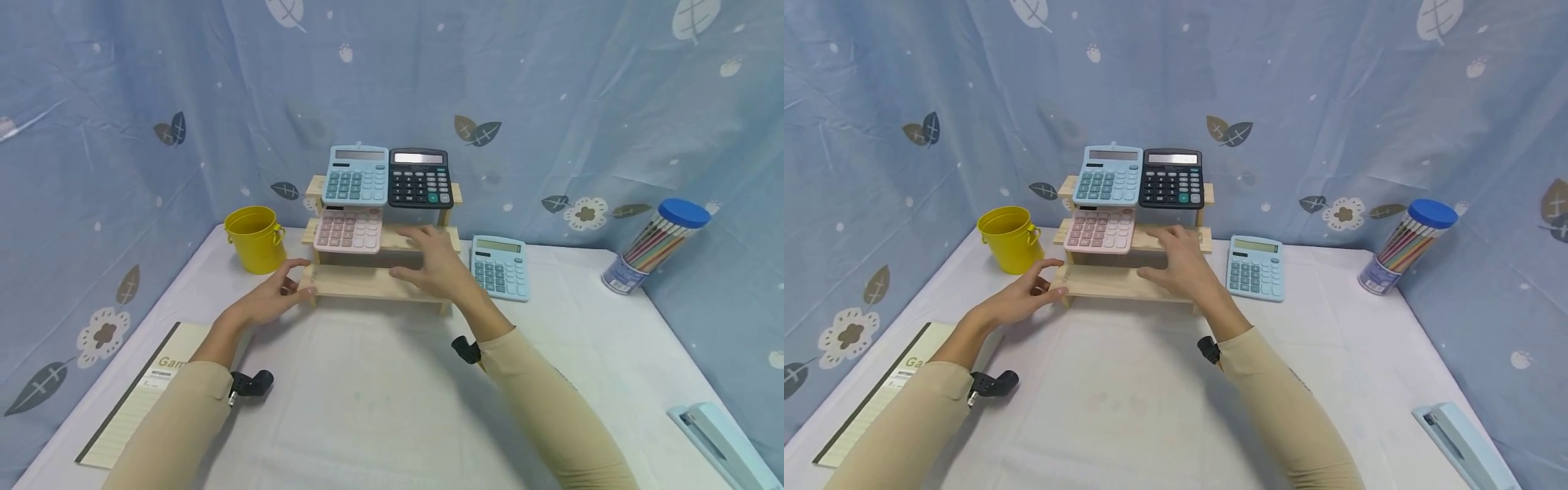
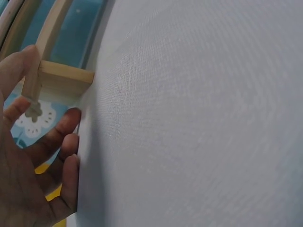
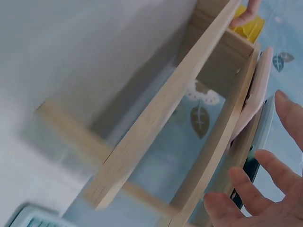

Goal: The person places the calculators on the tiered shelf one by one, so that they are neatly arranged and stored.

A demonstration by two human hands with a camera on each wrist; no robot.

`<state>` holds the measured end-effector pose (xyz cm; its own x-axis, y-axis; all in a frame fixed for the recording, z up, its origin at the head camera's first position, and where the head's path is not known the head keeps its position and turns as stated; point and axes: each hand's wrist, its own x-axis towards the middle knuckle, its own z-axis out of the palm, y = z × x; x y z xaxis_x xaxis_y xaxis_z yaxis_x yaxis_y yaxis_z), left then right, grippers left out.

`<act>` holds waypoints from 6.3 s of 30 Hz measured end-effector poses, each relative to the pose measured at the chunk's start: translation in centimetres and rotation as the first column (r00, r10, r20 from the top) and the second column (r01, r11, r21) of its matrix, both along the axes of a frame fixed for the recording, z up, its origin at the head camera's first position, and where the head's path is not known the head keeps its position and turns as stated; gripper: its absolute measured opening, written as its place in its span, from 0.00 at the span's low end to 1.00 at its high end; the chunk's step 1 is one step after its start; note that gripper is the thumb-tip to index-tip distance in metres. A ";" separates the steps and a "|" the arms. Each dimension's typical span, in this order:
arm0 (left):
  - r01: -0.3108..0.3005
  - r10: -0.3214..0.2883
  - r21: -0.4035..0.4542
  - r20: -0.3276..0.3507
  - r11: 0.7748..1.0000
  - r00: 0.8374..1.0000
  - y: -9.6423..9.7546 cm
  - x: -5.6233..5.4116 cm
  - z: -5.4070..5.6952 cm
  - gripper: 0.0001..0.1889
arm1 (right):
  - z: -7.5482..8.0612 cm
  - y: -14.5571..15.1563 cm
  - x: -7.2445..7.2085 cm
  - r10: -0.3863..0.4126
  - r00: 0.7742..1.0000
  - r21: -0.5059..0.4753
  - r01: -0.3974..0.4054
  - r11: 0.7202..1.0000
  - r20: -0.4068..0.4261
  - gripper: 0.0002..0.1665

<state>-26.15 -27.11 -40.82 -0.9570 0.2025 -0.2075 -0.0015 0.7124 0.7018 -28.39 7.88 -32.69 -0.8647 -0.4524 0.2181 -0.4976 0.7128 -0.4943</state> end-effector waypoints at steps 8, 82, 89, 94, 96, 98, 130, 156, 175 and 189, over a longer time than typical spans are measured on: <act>0.010 -0.010 -0.001 -0.001 1.000 1.000 -0.2 0.1 0.0 0.42 | -0.4 3.4 0.5 0.000 0.999 -0.015 -0.001 1.000 -0.050 0.43; 0.026 -0.026 -0.024 0.000 0.999 1.000 0.1 -0.1 0.3 0.41 | -5.6 12.8 -6.4 -0.462 0.849 0.241 0.407 0.881 0.257 0.71; 0.041 -0.041 -0.034 0.005 0.999 0.999 -0.1 -0.2 0.5 0.42 | -5.8 12.8 -6.5 -0.519 0.791 0.293 0.437 0.850 0.325 0.79; 0.037 -0.036 -0.034 0.013 0.999 0.999 -0.2 -0.4 0.3 0.42 | -5.8 12.9 -6.3 -0.518 0.773 0.334 0.410 0.848 0.367 0.82; 0.034 -0.034 -0.032 0.017 0.999 0.999 -0.2 -0.4 0.3 0.42 | -5.9 13.0 -6.3 -0.519 0.770 0.332 0.412 0.849 0.371 0.83; 0.034 -0.033 -0.031 0.019 0.999 0.999 -0.2 -0.5 0.2 0.42 | -5.9 13.1 -6.3 -0.521 0.772 0.325 0.419 0.848 0.365 0.83; 0.024 -0.023 -0.021 0.010 1.000 1.000 0.1 -0.3 0.3 0.42 | -2.8 14.1 -2.9 -0.380 0.890 -0.032 0.400 0.916 0.252 0.81; 0.040 -0.040 0.004 -0.010 0.999 0.999 0.2 -0.7 0.2 0.41 | 1.1 10.9 1.3 -0.192 0.966 -0.095 0.210 0.973 0.171 0.74; 0.036 -0.036 0.018 0.002 0.999 0.999 -0.3 -0.1 -0.8 0.41 | 0.0 5.4 1.6 -0.135 0.984 -0.031 0.140 0.990 0.117 0.72; 0.018 -0.018 -0.010 0.006 1.000 1.000 0.0 -0.7 0.5 0.41 | -0.1 2.7 0.6 -0.167 0.986 -0.015 0.167 0.986 0.011 0.71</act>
<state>-26.84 -27.10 -40.34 -0.9520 0.2174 -0.2156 0.0071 0.7196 0.6943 -27.80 10.54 -32.81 -0.9299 -0.2980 0.2154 -0.3674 0.7773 -0.5107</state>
